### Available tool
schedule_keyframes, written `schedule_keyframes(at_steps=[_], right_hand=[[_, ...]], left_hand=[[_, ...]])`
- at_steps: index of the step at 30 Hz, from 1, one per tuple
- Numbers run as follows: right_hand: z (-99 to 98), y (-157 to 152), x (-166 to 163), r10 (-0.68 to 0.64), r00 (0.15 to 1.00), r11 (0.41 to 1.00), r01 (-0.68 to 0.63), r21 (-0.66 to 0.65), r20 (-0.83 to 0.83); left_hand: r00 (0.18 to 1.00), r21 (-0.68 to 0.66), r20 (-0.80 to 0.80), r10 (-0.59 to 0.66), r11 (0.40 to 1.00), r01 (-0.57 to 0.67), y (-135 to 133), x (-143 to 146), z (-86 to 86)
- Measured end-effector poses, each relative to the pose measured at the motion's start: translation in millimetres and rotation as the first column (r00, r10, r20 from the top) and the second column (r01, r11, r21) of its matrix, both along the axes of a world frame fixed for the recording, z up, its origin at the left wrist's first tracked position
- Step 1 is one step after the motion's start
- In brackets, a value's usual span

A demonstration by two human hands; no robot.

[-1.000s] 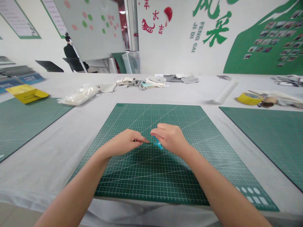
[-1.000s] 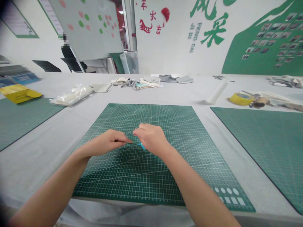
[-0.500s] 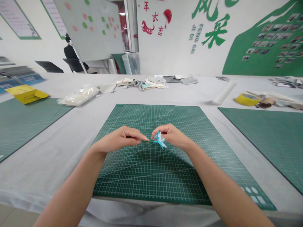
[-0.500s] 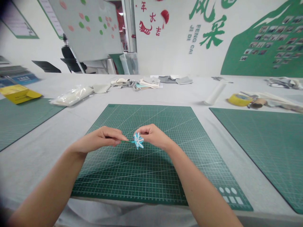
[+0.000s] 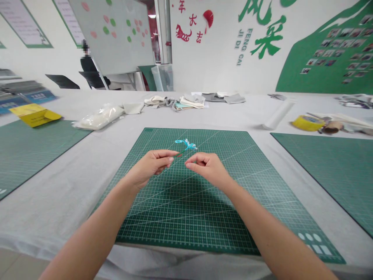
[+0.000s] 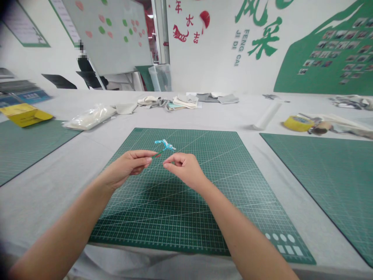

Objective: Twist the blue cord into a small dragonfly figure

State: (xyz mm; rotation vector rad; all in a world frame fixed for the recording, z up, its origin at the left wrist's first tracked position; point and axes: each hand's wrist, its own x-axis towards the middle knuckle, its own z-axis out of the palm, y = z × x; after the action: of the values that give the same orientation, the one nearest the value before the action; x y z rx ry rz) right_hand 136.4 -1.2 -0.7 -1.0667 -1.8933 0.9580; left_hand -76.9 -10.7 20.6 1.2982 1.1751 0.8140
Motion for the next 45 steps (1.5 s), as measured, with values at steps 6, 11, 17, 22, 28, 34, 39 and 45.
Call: schedule_keyframes(at_steps=[6,11,17,22,28,34,39,45], right_hand=[[-1.3,-7.1,-0.3,-0.062,0.973,0.897,-0.042,0.439,0.221],[-4.2,-7.4,2.4,-0.146,0.920,0.790,-0.112,0.603,0.363],[-3.9,-4.6,4.6,-0.227,0.891,0.757,-0.092,0.647,0.393],[-6.7,-3.7,3.8,-0.221,0.882,0.748,-0.121,0.653,0.417],[-4.9,-4.0,4.3,-0.098,0.885,0.833,-0.177,0.523,0.456],[6.8,-3.1,5.4,0.226,0.922,0.950,-0.280,0.137,0.313],[6.8,0.3,7.8,0.314,0.948,0.914,-0.316,-0.255,-0.052],[2.1,1.0,3.7,0.260,0.906,0.826,-0.388,-0.409,-0.335]], left_hand=[[0.983,0.084,-0.181,0.009,0.996,0.006,1.3,1.9,-3.0],[0.908,0.244,-0.417,-0.043,0.957,0.157,0.6,4.4,-7.7],[0.829,0.247,-0.519,-0.210,0.891,0.380,-1.9,4.4,-7.8],[0.740,0.259,-0.631,-0.234,0.835,0.485,-2.0,-0.1,-5.0],[0.680,0.228,-0.662,-0.315,0.779,0.584,-2.9,-3.9,-1.8],[0.651,0.189,-0.537,-0.536,0.676,0.713,-2.6,-15.4,13.2],[0.666,0.233,-0.430,-0.610,0.637,0.734,0.9,-22.6,17.8],[0.828,0.228,-0.205,-0.521,0.798,0.558,-1.9,-20.0,14.7]])
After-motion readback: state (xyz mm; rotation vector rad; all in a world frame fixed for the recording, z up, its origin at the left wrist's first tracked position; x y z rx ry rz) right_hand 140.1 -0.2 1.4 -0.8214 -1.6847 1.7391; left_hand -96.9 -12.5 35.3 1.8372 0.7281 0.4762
